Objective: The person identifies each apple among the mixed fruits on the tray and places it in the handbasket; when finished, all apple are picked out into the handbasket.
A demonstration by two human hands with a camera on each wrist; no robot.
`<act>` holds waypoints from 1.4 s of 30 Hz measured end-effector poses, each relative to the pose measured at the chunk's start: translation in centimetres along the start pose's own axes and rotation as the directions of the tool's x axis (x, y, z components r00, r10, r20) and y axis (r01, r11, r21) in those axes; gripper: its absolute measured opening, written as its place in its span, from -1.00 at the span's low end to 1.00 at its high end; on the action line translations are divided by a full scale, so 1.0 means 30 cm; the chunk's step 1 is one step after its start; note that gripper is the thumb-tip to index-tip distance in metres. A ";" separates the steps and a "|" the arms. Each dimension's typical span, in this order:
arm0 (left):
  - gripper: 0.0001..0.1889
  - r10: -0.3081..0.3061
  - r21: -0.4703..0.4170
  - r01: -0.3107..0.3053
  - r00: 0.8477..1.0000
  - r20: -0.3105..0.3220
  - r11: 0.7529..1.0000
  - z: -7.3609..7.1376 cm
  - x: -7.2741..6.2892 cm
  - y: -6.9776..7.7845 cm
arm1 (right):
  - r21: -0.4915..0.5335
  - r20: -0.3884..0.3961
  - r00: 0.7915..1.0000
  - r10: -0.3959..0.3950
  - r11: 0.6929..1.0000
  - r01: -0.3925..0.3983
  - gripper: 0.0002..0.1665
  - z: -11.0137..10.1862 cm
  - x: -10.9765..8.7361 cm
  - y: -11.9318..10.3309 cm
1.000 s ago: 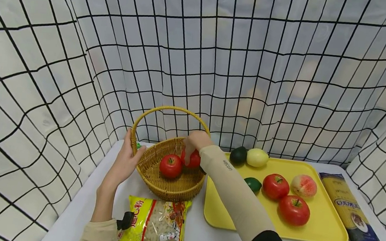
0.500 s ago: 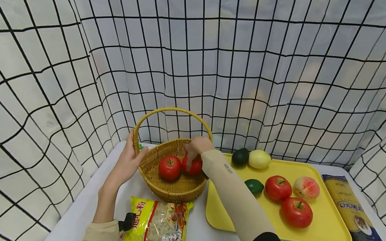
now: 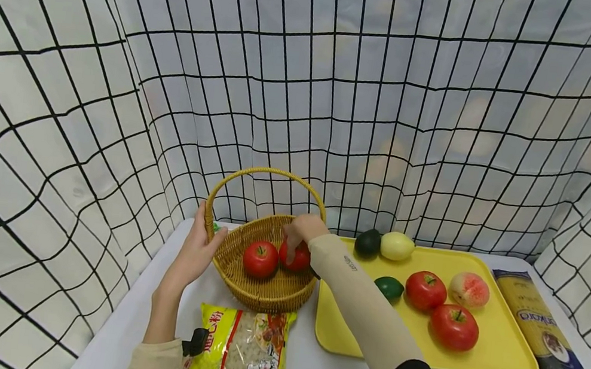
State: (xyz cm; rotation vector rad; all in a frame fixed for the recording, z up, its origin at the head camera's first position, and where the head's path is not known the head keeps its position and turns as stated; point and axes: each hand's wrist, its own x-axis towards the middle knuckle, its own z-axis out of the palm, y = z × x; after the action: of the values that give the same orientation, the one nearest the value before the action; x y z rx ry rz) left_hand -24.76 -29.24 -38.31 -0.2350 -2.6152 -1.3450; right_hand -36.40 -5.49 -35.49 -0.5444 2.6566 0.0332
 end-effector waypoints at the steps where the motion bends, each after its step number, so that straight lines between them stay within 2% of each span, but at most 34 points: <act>1: -0.09 0.000 -0.002 0.000 1.000 0.001 1.000 0.005 0.000 -0.001 | -0.010 0.005 1.000 -0.006 1.000 0.006 -0.13 0.003 -0.003 0.001; 5: -0.10 0.000 0.003 0.000 1.000 0.004 1.000 0.017 0.001 0.001 | -0.090 -0.013 0.998 -0.068 0.994 0.067 -0.30 0.004 -0.043 -0.019; 9: -0.09 0.003 0.014 -0.003 1.000 0.009 1.000 0.013 0.001 0.006 | -0.050 -0.054 0.987 -0.149 0.988 0.146 -0.42 0.001 -0.104 -0.057; 11: -0.08 0.002 0.019 -0.002 1.000 0.009 1.000 0.007 -0.001 0.006 | -0.054 -0.068 0.973 -0.219 0.975 0.215 -0.43 0.008 -0.130 -0.067; 13: -0.08 0.003 0.027 -0.003 1.000 0.008 1.000 0.002 -0.003 0.006 | -0.051 -0.082 0.954 -0.289 0.957 0.286 -0.43 0.027 -0.158 -0.059; 15: -0.07 0.002 0.024 -0.002 1.000 0.008 1.000 0.000 -0.005 0.006 | -0.021 -0.118 0.926 -0.360 0.933 0.360 -0.46 0.055 -0.202 -0.027; 17: -0.07 -0.002 0.007 0.002 1.000 0.016 1.000 -0.001 -0.011 0.005 | 0.071 -0.170 0.894 -0.415 0.900 0.431 -0.49 0.098 -0.261 0.032; 19: -0.07 -0.006 -0.012 0.007 0.999 0.032 1.000 0.001 -0.016 0.002 | 0.174 -0.233 0.862 -0.450 0.853 0.493 -0.51 0.149 -0.332 0.111; 20: -0.07 -0.007 -0.021 0.008 0.999 0.038 1.000 0.003 -0.019 0.002 | 0.228 -0.258 0.855 -0.450 0.831 0.507 -0.51 0.174 -0.368 0.156; 21: -0.07 -0.008 -0.027 0.009 0.999 0.048 1.000 0.005 -0.021 0.001 | 0.273 -0.280 0.855 -0.437 0.817 0.507 -0.51 0.199 -0.404 0.200; 23: -0.07 -0.005 -0.028 0.006 0.998 0.056 1.000 0.009 -0.019 0.001 | 0.320 -0.321 0.870 -0.374 0.822 0.471 -0.50 0.243 -0.468 0.287; 26: -0.07 0.008 -0.021 -0.007 0.999 0.049 1.000 0.007 -0.010 0.005 | 0.335 -0.376 0.891 -0.256 0.859 0.388 -0.46 0.289 -0.528 0.395; 29: -0.07 0.024 -0.015 -0.024 0.999 0.037 1.000 -0.004 0.007 0.017 | 0.322 -0.437 0.886 -0.155 0.893 0.315 -0.36 0.321 -0.550 0.466; 31: -0.07 0.035 -0.011 -0.035 0.999 0.033 0.999 -0.006 0.014 0.024 | 0.309 -0.454 0.886 -0.094 0.916 0.255 -0.28 0.342 -0.556 0.490; 35: -0.06 0.040 -0.008 -0.039 0.999 0.027 0.999 0.010 0.002 0.018 | 0.295 -0.423 0.906 0.005 0.946 0.133 -0.12 0.396 -0.561 0.496; 39: -0.05 0.029 0.007 -0.030 0.999 0.035 1.000 0.025 -0.027 0.007 | 0.316 -0.368 0.929 0.043 0.945 0.082 -0.02 0.441 -0.545 0.482; 42: -0.05 0.041 0.021 -0.041 0.999 0.028 0.999 0.019 -0.020 0.019 | 0.323 -0.349 0.936 0.048 0.944 0.072 -0.01 0.444 -0.517 0.475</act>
State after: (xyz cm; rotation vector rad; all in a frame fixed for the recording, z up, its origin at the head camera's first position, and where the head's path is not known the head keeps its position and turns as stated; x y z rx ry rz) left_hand -24.11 -28.49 -38.33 -0.3043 -2.6312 -1.3082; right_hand -23.55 14.82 -42.05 -0.4897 2.9116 -0.5580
